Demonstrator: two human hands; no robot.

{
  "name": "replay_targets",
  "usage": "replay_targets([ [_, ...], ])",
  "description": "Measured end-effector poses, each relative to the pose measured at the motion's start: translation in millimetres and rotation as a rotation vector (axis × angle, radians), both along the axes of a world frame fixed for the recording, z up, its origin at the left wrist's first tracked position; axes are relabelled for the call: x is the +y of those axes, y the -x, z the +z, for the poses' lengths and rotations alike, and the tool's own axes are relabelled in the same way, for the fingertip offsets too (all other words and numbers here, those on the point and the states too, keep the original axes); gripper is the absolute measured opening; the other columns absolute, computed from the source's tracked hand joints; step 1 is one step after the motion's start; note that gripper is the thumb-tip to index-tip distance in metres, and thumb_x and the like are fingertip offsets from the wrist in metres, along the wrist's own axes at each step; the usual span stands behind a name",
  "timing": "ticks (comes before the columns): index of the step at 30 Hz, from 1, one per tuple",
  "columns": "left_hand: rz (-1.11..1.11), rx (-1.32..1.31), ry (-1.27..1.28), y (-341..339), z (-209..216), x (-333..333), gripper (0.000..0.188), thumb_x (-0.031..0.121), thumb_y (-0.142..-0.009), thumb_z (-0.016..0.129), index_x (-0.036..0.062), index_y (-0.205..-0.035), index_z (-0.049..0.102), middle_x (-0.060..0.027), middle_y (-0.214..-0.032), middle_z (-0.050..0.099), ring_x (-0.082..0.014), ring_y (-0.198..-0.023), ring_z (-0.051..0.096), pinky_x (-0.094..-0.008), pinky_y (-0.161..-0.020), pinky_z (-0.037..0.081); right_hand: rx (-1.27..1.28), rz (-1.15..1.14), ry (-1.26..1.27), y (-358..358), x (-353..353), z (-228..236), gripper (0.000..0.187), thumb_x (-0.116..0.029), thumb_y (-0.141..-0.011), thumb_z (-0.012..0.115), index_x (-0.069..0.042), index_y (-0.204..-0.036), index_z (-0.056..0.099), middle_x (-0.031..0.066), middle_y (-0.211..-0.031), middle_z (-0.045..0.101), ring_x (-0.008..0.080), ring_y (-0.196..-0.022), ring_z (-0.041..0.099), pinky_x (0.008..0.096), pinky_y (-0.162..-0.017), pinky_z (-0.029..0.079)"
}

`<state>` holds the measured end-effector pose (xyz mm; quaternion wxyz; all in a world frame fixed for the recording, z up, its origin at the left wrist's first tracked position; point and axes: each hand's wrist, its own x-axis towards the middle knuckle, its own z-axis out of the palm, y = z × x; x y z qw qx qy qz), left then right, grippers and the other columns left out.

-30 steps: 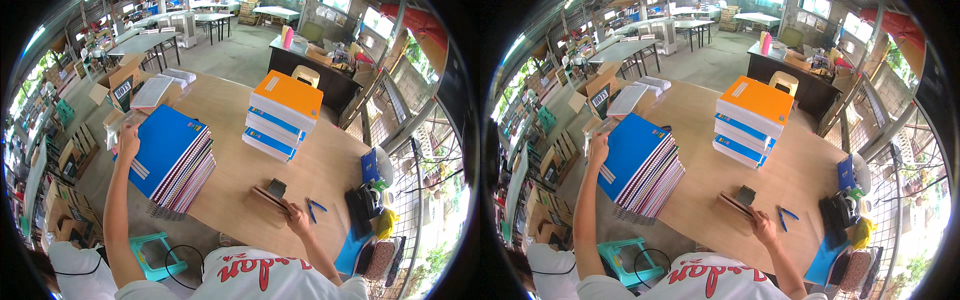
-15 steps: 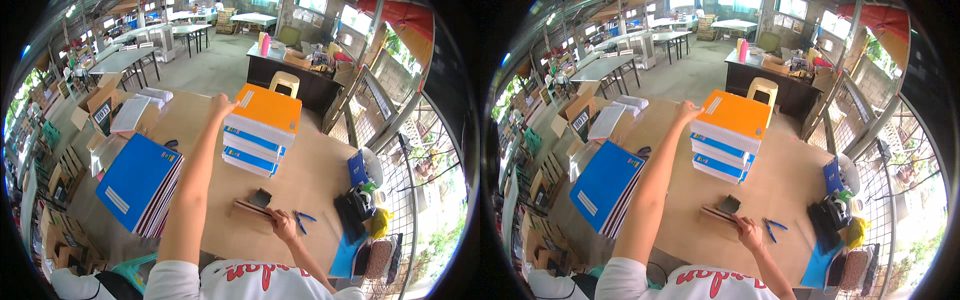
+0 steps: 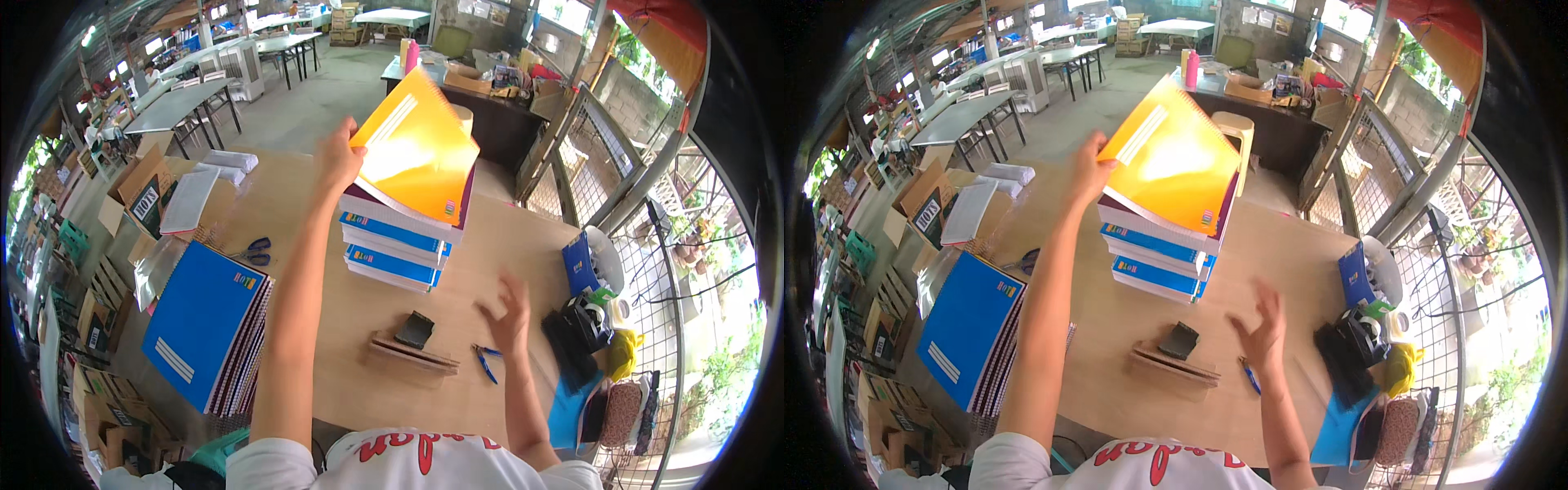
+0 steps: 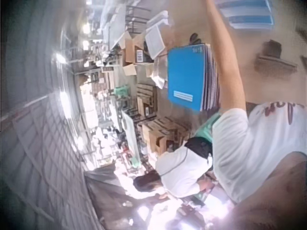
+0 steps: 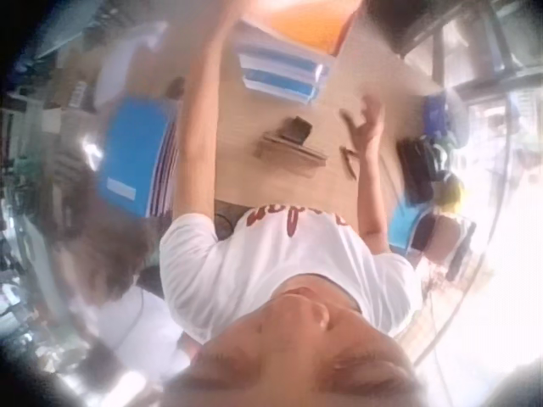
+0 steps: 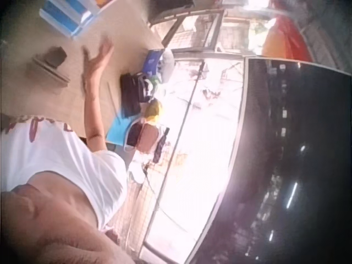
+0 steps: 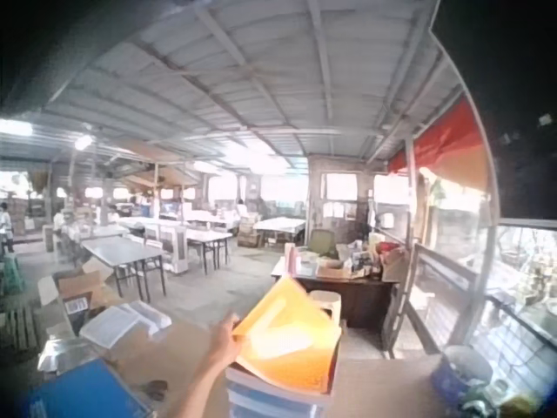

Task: The person prepares spiral-bound notebooks by picking them up one at a time, aligning a metal ruler with the spiral binding, and running a cutting tool along the spine before stacking them.

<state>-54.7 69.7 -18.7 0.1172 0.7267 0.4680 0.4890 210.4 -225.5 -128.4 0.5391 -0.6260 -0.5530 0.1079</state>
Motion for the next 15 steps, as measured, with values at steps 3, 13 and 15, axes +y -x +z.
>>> replay_targets([
  [3,-0.1,-0.226,0.08,20,53,-129,0.022,-0.003,-0.084,0.068,0.0026,-0.099,0.053,-0.0149,-0.09,0.069,-0.026,-0.087,0.071,-0.0358,-0.071,0.052,0.545,0.05,-0.298,-1,39,47,0.071,-0.012,-0.081,0.082,-0.006,-0.142,0.045,0.0112,-0.128,0.06,0.0245,-0.115,0.059,0.0357,-0.096,0.049],
  [13,-0.461,-0.656,0.481,102,-213,-225,0.048,-0.003,-0.091,0.062,0.0006,-0.136,0.045,-0.0091,-0.127,0.061,-0.0165,-0.116,0.06,-0.031,-0.1,0.047,0.228,0.395,0.173,67,-25,18,0.011,-0.003,-0.088,0.073,0.001,-0.098,0.073,0.0031,-0.082,0.072,0.0059,-0.078,0.06,0.0236,-0.071,0.051],
  [15,-0.467,-0.631,0.509,110,-244,-223,0.048,-0.005,-0.092,0.061,0.0004,-0.136,0.045,-0.0082,-0.125,0.062,-0.0167,-0.115,0.061,-0.0313,-0.1,0.047,0.241,0.378,0.197,77,-24,-8,0.01,-0.005,-0.088,0.073,0.001,-0.097,0.074,0.0035,-0.079,0.072,0.0046,-0.075,0.058,0.0227,-0.069,0.05],
])
